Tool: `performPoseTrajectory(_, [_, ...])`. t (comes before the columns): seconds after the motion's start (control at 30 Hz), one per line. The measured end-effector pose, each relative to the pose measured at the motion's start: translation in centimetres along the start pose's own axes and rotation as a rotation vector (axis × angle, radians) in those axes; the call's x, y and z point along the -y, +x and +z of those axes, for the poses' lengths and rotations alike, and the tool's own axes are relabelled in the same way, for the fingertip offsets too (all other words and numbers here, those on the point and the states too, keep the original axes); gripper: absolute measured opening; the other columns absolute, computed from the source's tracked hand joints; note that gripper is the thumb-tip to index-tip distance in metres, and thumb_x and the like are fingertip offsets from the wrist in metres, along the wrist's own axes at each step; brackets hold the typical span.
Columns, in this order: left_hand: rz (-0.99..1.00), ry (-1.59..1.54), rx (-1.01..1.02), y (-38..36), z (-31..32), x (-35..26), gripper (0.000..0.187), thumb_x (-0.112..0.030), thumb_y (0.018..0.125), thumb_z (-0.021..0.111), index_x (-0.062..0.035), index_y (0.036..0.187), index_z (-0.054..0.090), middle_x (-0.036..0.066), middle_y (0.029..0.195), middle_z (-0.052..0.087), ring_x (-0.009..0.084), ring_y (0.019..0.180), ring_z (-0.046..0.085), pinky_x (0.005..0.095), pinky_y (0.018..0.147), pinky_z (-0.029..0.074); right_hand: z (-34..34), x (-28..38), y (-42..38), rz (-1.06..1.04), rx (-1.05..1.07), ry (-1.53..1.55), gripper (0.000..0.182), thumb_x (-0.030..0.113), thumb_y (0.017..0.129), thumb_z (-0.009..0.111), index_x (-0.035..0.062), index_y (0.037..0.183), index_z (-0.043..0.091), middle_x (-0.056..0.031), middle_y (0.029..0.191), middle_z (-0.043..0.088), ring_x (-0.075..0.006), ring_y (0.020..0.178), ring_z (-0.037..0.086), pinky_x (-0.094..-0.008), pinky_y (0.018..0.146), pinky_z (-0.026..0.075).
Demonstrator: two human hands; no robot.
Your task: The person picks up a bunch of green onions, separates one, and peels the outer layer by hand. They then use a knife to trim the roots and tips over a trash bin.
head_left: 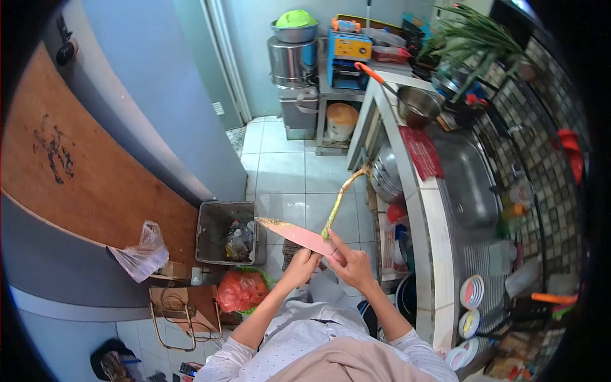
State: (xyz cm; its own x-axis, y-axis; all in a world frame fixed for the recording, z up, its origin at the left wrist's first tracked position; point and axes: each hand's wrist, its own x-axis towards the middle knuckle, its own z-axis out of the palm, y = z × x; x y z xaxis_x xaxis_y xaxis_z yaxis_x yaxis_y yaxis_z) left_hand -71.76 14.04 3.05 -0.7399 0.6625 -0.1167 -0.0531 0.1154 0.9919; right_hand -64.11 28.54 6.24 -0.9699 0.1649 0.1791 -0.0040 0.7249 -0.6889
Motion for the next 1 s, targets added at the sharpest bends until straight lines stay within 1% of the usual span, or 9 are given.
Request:
performPoseTrajectory(0.03, [-0.039,-0.032,-0.031,0.5,-0.6,0.0,0.016,-0.013,0.089,0.042,-0.0038,0.077,0.046,-0.004,0.061,0.038,0.0047,0.053,0.034,0.0215,0.046,0.027,0.6,-0.1,1.2,-0.013,0.021,0.003,0.058,0.029,0.077,0.057,0.0214,0.131,0.037,-0.0082,0.055,0.054,-0.0279,0.051,0.056,-0.0367,0.051,0.044])
performPoseTrajectory(0.1, [-0.118,-0.165,-0.067,1.6,-1.8,0.4,0.014,-0.013,0.090,0.042,-0.0039,0.080,0.046,-0.004,0.063,0.039,0.0044,0.053,0.034,0.0209,0.045,0.027,1.5,-0.4,3.5,-0.111,-0.012,0.005,0.060,0.024,0.075,0.059,0.0185,0.131,0.038,-0.0060,0.050,0.046,-0.0246,0.044,0.050,-0.0346,0.047,0.041])
performPoseTrajectory(0.13, [-0.195,-0.294,-0.081,2.1,-2.2,0.5,0.013,-0.013,0.090,0.042,-0.0041,0.083,0.047,-0.004,0.065,0.039,0.0040,0.053,0.034,0.0202,0.045,0.026,1.6,-0.4,4.6,-0.120,0.004,0.010,0.060,0.024,0.075,0.059,0.0185,0.131,0.038,-0.0060,0.050,0.046,-0.0246,0.044,0.050,-0.0346,0.047,0.041])
performPoseTrajectory(0.17, [-0.198,-0.298,-0.097,2.5,-2.8,0.5,0.013,-0.013,0.090,0.042,-0.0041,0.083,0.047,-0.004,0.065,0.039,0.0040,0.053,0.034,0.0202,0.045,0.026,1.6,-0.3,5.6,-0.132,0.043,0.037,0.060,0.024,0.075,0.059,0.0183,0.131,0.038,-0.0061,0.050,0.046,-0.0246,0.044,0.050,-0.0347,0.048,0.041])
performPoseTrajectory(0.23, [-0.220,-0.509,-0.085,3.2,-3.8,0.2,0.009,-0.013,0.090,0.043,-0.0044,0.090,0.046,-0.002,0.069,0.040,0.0049,0.053,0.033,0.0202,0.045,0.026,1.6,-0.3,7.6,-0.155,0.094,0.069,0.060,0.024,0.075,0.059,0.0182,0.131,0.037,-0.0062,0.050,0.046,-0.0247,0.044,0.050,-0.0349,0.048,0.041])
performPoseTrajectory(0.33, [-0.304,-0.638,-0.184,3.8,-5.1,-0.4,0.009,-0.012,0.090,0.043,-0.0055,0.095,0.045,0.000,0.072,0.040,0.0058,0.054,0.034,0.0197,0.046,0.027,1.8,-0.6,9.7,-0.168,0.202,0.074,0.057,0.028,0.077,0.056,0.0202,0.130,0.038,-0.0063,0.054,0.052,-0.0237,0.047,0.054,-0.0347,0.048,0.044])
performPoseTrajectory(0.63, [-0.284,-0.765,-0.178,2.5,-10.0,0.0,0.011,-0.013,0.089,0.044,-0.0069,0.098,0.045,0.000,0.072,0.041,0.0066,0.055,0.034,0.0188,0.047,0.029,5.2,2.4,11.9,-0.244,0.199,0.102,0.062,0.025,0.073,0.059,0.0174,0.131,0.038,-0.0062,0.054,0.053,-0.0249,0.047,0.053,-0.0339,0.049,0.044])
performPoseTrajectory(0.7, [-0.323,-0.735,-0.182,1.7,-11.1,0.3,0.010,-0.013,0.089,0.044,-0.0070,0.098,0.045,0.000,0.073,0.041,0.0067,0.055,0.034,0.0189,0.047,0.029,6.0,3.3,11.8,-0.244,0.194,0.041,0.059,0.029,0.075,0.058,0.0197,0.130,0.039,-0.0063,0.059,0.058,-0.0239,0.049,0.056,-0.0338,0.050,0.046])
performPoseTrajectory(1.0, [-0.373,-0.780,-0.123,-0.1,-14.1,0.2,0.008,-0.012,0.089,0.044,-0.0066,0.094,0.045,0.000,0.072,0.040,0.0062,0.054,0.035,0.0189,0.046,0.029,9.2,5.5,11.7,-0.174,0.245,0.069,0.056,0.029,0.075,0.057,0.0223,0.128,0.041,-0.0050,0.058,0.058,-0.0243,0.050,0.056,-0.0341,0.050,0.046])
